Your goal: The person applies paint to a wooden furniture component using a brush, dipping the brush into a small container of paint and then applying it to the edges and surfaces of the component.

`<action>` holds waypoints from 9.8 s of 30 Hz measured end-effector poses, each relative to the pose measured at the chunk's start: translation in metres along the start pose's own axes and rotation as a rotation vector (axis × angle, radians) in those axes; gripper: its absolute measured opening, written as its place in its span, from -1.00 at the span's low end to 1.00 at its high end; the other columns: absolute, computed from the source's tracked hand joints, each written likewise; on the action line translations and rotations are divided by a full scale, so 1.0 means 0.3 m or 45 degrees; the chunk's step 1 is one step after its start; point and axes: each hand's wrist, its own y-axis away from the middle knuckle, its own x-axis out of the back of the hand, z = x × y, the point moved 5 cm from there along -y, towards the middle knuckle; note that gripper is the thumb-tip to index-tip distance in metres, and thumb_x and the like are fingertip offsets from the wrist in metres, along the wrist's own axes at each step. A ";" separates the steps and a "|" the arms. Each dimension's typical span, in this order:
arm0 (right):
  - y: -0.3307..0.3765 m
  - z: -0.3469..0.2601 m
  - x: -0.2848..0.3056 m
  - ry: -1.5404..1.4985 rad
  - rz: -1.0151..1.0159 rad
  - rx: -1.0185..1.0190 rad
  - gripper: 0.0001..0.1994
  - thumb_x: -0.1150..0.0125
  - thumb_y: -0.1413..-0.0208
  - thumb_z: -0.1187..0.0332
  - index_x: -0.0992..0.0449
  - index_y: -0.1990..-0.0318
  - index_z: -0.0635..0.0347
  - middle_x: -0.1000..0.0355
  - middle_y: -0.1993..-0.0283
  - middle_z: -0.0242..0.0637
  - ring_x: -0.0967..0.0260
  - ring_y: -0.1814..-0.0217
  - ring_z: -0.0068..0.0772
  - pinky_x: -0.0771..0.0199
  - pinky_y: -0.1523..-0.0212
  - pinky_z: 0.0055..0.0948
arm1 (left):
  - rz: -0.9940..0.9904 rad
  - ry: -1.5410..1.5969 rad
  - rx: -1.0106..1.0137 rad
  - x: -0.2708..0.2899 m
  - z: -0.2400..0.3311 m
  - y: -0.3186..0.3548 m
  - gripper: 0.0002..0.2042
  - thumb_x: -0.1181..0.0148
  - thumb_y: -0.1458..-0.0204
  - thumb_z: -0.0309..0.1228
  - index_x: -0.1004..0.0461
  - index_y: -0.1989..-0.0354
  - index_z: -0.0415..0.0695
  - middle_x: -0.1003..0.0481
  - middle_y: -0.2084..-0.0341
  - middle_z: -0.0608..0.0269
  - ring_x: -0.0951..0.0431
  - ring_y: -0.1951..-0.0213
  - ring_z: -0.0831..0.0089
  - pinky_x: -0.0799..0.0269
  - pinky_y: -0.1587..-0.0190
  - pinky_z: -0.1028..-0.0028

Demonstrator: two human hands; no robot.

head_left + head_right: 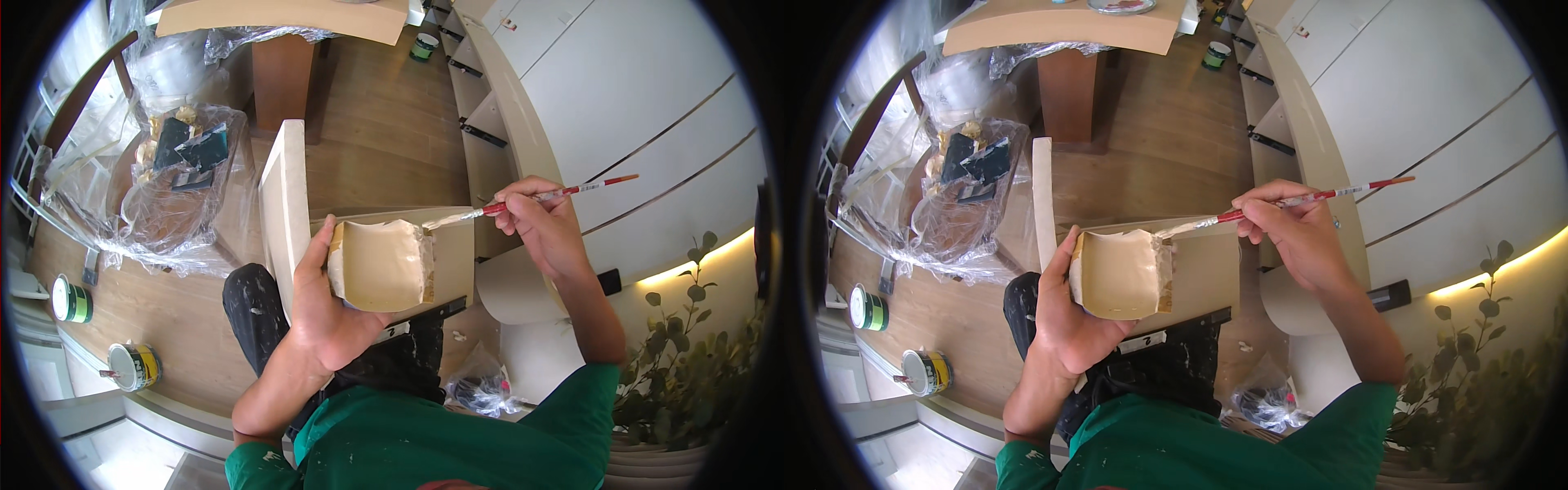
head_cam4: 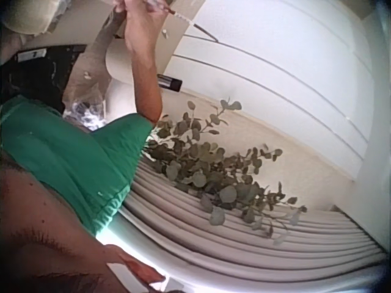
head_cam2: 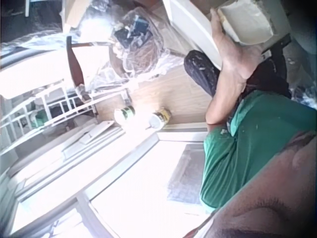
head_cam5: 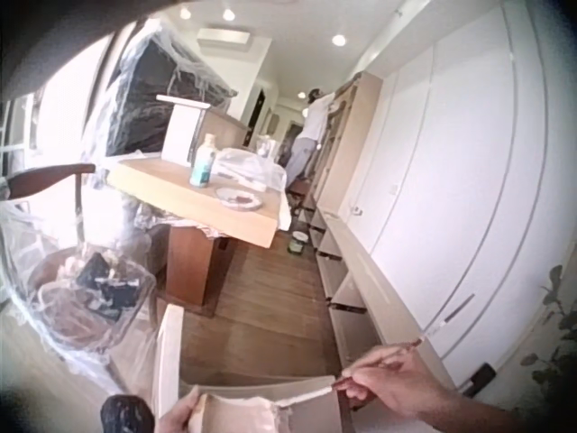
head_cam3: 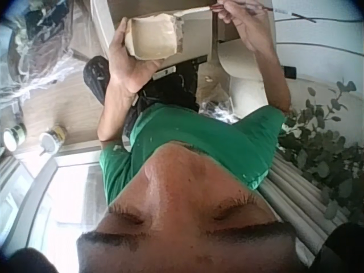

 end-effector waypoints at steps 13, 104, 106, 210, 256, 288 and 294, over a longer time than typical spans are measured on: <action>0.069 0.200 -0.053 -0.556 0.152 0.037 -0.80 -0.28 -0.41 0.37 -0.64 -0.02 0.33 -0.68 0.07 -0.15 -0.55 0.15 -0.49 -0.49 0.15 -0.47 | 0.045 0.031 -0.065 0.011 0.007 -0.001 -0.38 0.23 -0.48 0.09 -0.36 -0.43 -0.14 -0.47 -0.34 0.06 -0.46 -0.36 0.10 -0.34 -0.43 0.07; -0.026 -0.201 -0.201 0.772 -0.278 0.343 -0.92 -0.36 -0.26 0.52 -0.72 0.20 0.35 -0.63 0.30 -0.29 -0.44 0.34 -0.64 -0.37 0.36 -0.54 | 0.068 -0.046 -0.088 0.005 0.000 -0.009 -0.40 0.10 -0.45 0.14 -0.43 -0.36 -0.08 -0.52 -0.26 0.18 -0.53 -0.27 0.24 -0.42 -0.33 0.20; -0.059 -0.211 -0.240 0.871 -0.359 0.304 -0.93 -0.38 -0.26 0.50 -0.72 0.22 0.33 -0.62 0.31 -0.32 -0.43 0.35 -0.64 -0.35 0.37 -0.54 | 0.109 -0.076 -0.096 0.006 0.001 -0.007 -0.40 0.09 -0.45 0.16 -0.42 -0.36 -0.07 -0.52 -0.25 0.20 -0.52 -0.27 0.26 -0.40 -0.34 0.19; 0.001 -0.119 -0.287 0.650 -0.477 0.406 -0.93 -0.46 -0.18 0.48 -0.72 0.22 0.26 -0.62 0.38 -0.22 -0.52 0.38 -0.35 -0.47 0.32 -0.38 | 0.077 -0.092 -0.031 0.008 0.004 0.000 -0.37 0.13 -0.45 0.15 -0.41 -0.39 -0.12 -0.54 -0.26 0.15 -0.55 -0.26 0.23 -0.43 -0.32 0.09; 0.002 -0.085 -0.344 0.805 -0.283 0.744 -0.92 -0.49 -0.12 0.45 -0.68 0.27 0.19 -0.57 0.38 -0.24 -0.51 0.37 -0.19 -0.46 0.39 -0.26 | 0.004 -0.064 -0.027 0.009 0.005 -0.006 -0.41 0.22 -0.49 0.12 -0.42 -0.36 -0.07 -0.54 -0.24 0.14 -0.53 -0.27 0.21 -0.42 -0.33 0.09; 0.008 -0.192 -0.323 1.055 -0.365 0.606 -0.91 -0.48 -0.11 0.45 -0.63 0.36 0.19 -0.51 0.47 -0.26 -0.44 0.43 -0.19 -0.39 0.44 -0.26 | 0.037 -0.092 -0.016 0.006 0.003 0.005 -0.41 0.08 -0.44 0.14 -0.40 -0.39 -0.06 -0.52 -0.26 0.19 -0.51 -0.27 0.25 -0.39 -0.34 0.12; -0.022 -0.203 -0.353 1.196 -0.400 0.646 -0.90 -0.46 -0.12 0.43 -0.62 0.37 0.18 -0.50 0.48 -0.26 -0.44 0.42 -0.17 -0.39 0.43 -0.24 | 0.063 -0.058 -0.035 0.012 0.007 0.007 -0.42 0.06 -0.44 0.14 -0.42 -0.36 -0.06 -0.52 -0.25 0.19 -0.52 -0.26 0.25 -0.40 -0.33 0.12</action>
